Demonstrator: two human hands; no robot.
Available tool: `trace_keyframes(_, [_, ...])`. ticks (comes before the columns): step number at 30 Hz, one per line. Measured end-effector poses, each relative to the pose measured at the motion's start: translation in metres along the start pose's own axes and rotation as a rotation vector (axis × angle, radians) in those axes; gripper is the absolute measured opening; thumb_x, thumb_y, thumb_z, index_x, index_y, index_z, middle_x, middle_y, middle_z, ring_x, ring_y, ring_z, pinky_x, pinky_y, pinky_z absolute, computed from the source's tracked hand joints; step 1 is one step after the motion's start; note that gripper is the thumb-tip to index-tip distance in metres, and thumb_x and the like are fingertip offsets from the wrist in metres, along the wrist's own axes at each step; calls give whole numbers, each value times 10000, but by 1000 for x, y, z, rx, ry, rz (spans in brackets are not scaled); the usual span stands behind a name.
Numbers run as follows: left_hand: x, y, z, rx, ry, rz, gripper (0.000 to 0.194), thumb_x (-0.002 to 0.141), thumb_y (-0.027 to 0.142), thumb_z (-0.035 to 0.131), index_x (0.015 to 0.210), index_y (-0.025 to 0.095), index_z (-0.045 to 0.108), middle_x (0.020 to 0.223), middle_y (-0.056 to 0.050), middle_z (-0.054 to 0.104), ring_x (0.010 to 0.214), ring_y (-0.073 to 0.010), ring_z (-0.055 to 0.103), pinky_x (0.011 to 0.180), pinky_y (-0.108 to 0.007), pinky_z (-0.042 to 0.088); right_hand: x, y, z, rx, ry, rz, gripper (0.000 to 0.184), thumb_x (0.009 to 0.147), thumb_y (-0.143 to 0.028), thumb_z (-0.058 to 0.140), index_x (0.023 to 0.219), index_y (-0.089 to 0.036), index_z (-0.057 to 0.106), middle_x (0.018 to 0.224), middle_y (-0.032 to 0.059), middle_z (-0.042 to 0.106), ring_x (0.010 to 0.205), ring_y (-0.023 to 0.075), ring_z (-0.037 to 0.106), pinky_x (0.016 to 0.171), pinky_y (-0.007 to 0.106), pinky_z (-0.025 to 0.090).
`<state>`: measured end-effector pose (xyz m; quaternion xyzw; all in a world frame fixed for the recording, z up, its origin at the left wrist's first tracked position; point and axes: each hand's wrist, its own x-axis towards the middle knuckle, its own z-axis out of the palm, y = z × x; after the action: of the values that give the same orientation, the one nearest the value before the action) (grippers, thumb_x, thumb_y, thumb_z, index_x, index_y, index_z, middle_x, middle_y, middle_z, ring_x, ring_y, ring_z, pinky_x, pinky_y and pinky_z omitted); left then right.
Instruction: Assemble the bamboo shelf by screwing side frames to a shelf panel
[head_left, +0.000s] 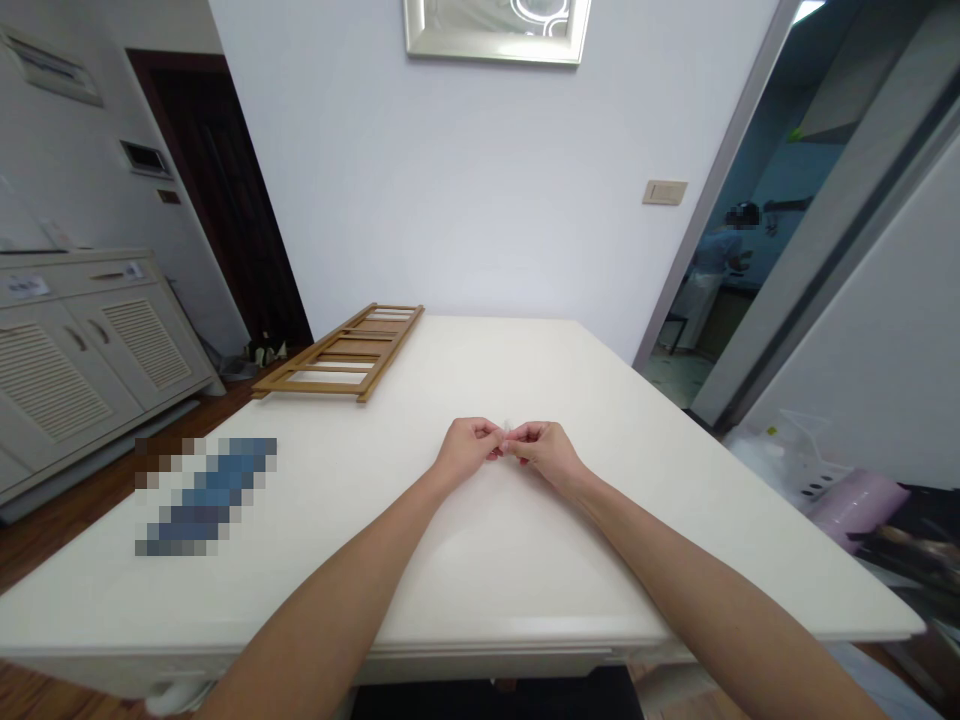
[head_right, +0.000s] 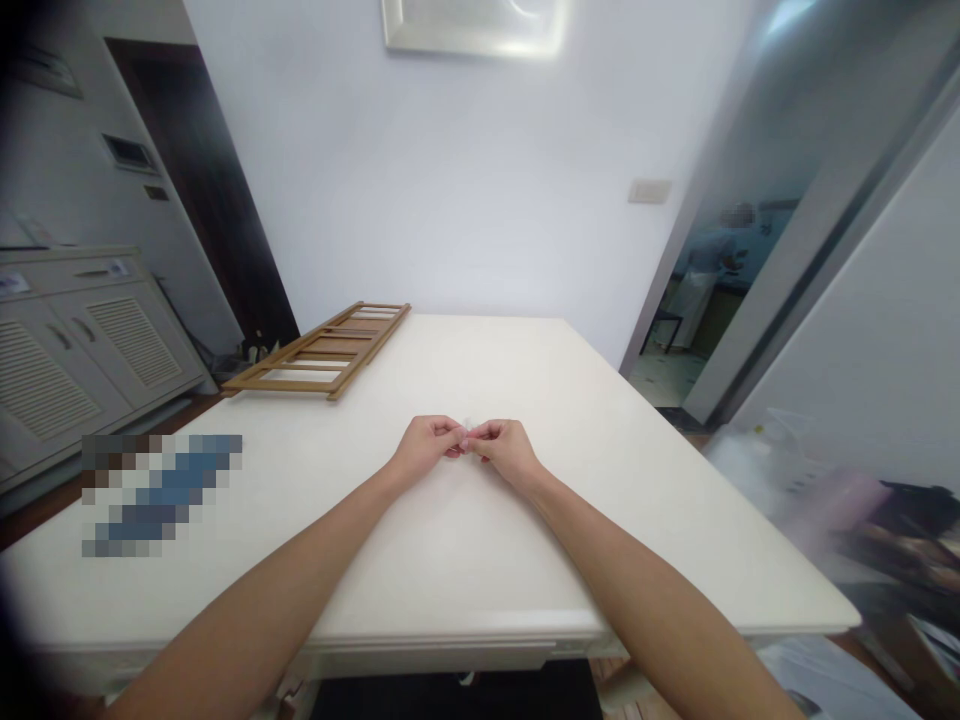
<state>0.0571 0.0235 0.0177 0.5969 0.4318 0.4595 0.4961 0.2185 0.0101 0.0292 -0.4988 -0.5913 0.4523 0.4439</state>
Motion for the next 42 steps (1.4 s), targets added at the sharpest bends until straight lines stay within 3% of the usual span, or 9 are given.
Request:
trace_keyframes(7, [1, 2, -1, 47, 48, -2, 104, 739, 234, 615, 665, 162, 628, 616, -13, 669, 606, -130, 639, 628, -252, 509, 0, -3, 1, 89, -32, 11, 274, 605, -393, 803, 672, -152, 691, 659, 20, 664, 599, 111, 528, 561, 252, 422])
trace_keyframes(11, [1, 2, -2, 244, 87, 63, 116, 746, 223, 550, 640, 182, 574, 588, 15, 631, 569, -118, 585, 597, -242, 448, 3, -1, 0, 93, 57, 14, 254, 634, -383, 770, 645, -165, 639, 645, 9, 627, 603, 119, 532, 560, 260, 446])
trace_keyframes(18, [0, 8, -6, 461, 126, 126, 134, 728, 233, 511, 601, 193, 527, 544, 50, 534, 545, -107, 474, 549, -235, 346, 7, 2, -1, -312, 263, -166, 121, 735, -307, 628, 704, -194, 600, 674, 2, 637, 612, 146, 588, 599, 289, 475])
trace_keyframes(22, [-2, 14, -7, 476, 172, 150, 134, 708, 227, 533, 580, 194, 511, 531, 61, 499, 537, -99, 440, 542, -232, 326, 8, 4, 5, -258, 244, -204, 101, 759, -280, 607, 717, -208, 550, 674, -1, 662, 625, 153, 627, 624, 300, 512])
trace_keyframes(28, [1, 10, -8, 236, 157, 184, 125, 756, 292, 602, 707, 177, 608, 710, 2, 630, 688, -119, 552, 637, -223, 431, 5, -4, 5, 215, 156, -106, 245, 701, -253, 749, 685, -196, 511, 626, 11, 662, 626, 172, 664, 664, 361, 587])
trace_keyframes(31, [4, 7, -9, -28, 208, -7, 204, 775, 343, 642, 877, 167, 629, 906, -58, 666, 800, -147, 603, 667, -249, 498, 4, -11, 0, 437, 115, -27, 258, 682, -184, 779, 677, -183, 521, 669, 42, 690, 658, 177, 687, 703, 359, 601])
trace_keyframes(34, [2, 7, -11, -344, 18, -241, 204, 790, 320, 647, 892, 145, 629, 966, -107, 678, 783, -169, 652, 670, -305, 553, 4, -13, -4, 596, 69, 11, 255, 686, -102, 768, 662, -173, 525, 755, 71, 715, 705, 171, 699, 756, 338, 606])
trace_keyframes(37, [-1, 8, -14, -497, -160, -279, 160, 781, 244, 661, 862, 107, 669, 963, -141, 702, 757, -178, 690, 681, -307, 574, 6, -11, -4, 683, 60, 46, 221, 719, -39, 719, 701, -169, 541, 769, 68, 719, 735, 170, 707, 778, 324, 608])
trace_keyframes(42, [3, 3, -18, -477, -17, -255, 96, 777, 144, 662, 830, 73, 698, 846, -126, 723, 642, -133, 685, 634, -247, 570, 8, -2, -1, 749, 18, 177, 185, 797, 12, 594, 920, -126, 599, 855, 97, 729, 784, 171, 716, 771, 302, 610])
